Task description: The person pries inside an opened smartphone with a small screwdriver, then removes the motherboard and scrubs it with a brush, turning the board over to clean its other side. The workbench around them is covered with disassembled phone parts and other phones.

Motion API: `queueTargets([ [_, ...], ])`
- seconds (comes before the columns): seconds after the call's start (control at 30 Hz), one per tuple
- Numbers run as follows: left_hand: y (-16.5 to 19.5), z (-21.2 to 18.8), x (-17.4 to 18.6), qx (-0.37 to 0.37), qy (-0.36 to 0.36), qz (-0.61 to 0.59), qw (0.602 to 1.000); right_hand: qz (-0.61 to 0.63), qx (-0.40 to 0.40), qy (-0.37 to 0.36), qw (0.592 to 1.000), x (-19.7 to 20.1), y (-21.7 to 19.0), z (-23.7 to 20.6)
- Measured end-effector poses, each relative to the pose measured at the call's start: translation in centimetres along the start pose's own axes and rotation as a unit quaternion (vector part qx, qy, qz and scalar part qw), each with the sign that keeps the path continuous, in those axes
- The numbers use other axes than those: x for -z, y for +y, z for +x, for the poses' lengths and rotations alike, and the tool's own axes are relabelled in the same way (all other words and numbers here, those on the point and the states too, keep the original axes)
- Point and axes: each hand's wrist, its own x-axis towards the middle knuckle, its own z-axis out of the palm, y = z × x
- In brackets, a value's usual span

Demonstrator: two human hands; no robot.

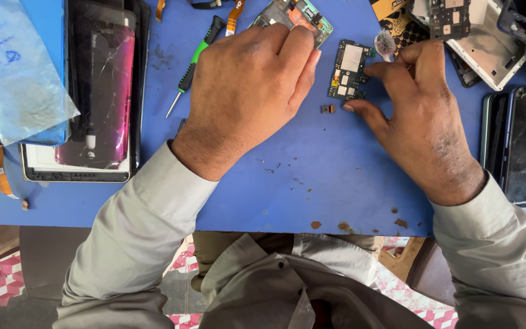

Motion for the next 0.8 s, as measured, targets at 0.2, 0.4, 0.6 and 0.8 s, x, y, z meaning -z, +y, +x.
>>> queueTargets([
  [0.2, 0.8, 0.3, 0.0, 0.014, 0.008, -0.072, 0.997, -0.005, 0.031, 0.05, 0.998, 0.8, -0.1, 0.1],
  [0.4, 1.4, 0.8, -0.3, 0.125, -0.01, -0.385, 0.914, -0.015, 0.067, 0.093, 0.993, 1.2, 0.4, -0.4],
  [0.6, 2.1, 0.7, -0.9, 0.193, -0.082, -0.632, 0.746, 0.01, 0.105, 0.141, 0.984, 1.0, 1.6, -1.3],
  [0.8, 2.9, 1.1, -1.7, 0.235, -0.161, -0.656, 0.699, 0.013, 0.094, 0.157, 0.983, 1.0, 2.6, -1.7],
])
